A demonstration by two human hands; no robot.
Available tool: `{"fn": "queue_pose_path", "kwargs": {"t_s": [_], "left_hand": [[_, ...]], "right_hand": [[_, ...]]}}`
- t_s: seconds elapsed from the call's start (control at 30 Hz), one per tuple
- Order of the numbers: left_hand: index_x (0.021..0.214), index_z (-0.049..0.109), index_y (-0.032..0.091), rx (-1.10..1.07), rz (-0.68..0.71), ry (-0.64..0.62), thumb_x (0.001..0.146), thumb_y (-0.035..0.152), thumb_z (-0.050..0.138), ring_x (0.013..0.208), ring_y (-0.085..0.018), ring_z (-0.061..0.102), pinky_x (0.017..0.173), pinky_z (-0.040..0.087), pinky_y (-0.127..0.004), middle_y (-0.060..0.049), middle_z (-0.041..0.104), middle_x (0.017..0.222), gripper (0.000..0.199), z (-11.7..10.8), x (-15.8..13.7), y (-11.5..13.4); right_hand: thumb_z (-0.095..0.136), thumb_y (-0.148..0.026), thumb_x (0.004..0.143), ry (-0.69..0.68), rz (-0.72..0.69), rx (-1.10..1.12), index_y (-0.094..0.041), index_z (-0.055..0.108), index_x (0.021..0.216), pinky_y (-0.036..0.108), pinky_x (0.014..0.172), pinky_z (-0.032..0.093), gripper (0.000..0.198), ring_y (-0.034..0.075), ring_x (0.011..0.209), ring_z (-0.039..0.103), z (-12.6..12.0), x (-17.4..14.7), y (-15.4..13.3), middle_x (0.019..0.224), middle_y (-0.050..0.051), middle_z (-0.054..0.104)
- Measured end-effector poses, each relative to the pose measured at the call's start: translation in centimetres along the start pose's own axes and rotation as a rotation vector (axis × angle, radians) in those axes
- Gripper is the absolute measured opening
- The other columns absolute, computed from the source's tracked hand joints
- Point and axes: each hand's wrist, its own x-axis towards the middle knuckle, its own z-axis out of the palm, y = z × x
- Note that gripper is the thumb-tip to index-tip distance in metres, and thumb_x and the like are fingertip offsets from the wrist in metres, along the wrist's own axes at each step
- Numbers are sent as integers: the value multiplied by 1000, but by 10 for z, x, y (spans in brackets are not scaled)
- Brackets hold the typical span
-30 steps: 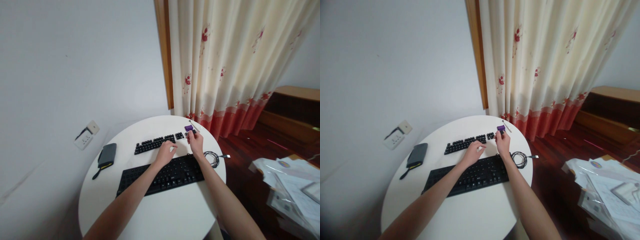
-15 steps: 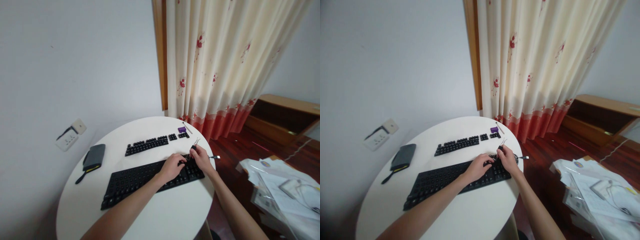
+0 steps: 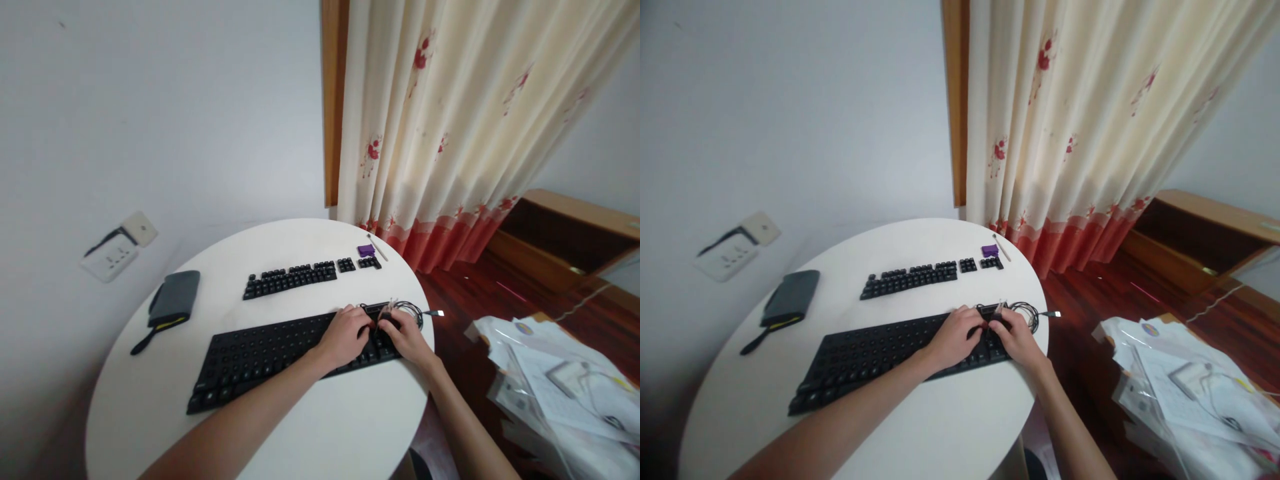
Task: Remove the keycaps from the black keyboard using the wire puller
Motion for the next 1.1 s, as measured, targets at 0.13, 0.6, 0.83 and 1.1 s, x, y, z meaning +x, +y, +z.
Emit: {"fn": "queue_pose_path", "kwargs": {"t_s": [0.13,0.6,0.83,1.1], "left_hand": [[88,67,24,43,8,-36,82,19,60,92,-23,57,82,42,-37,-5,66,90,10,-3,-1,4],[87,68,23,-13,-101,-47,76,38,79,93,-21,57,80,38,-34,1,68,90,22,8,5,5],[87,68,22,-8,-75,-33,80,34,75,91,-21,57,80,38,-35,0,68,89,15,5,3,6],[89,67,20,26,-30,-9,84,28,70,96,-21,56,84,40,-35,-1,66,96,9,9,0,2]], "right_hand": [[56,-31,92,-1,-20,12,-21,62,76,33,73,44,20,21,74,57,1,-8,1,77,4,62],[54,-33,92,129,115,-34,-19,61,73,29,66,43,25,19,69,56,3,-9,6,72,3,64],[51,-32,94,136,104,-68,-19,59,72,28,63,43,26,18,67,56,5,-11,7,70,2,62],[51,-27,96,-160,-128,-296,-21,61,84,33,77,43,18,21,82,57,-3,0,-14,83,5,65]]}}
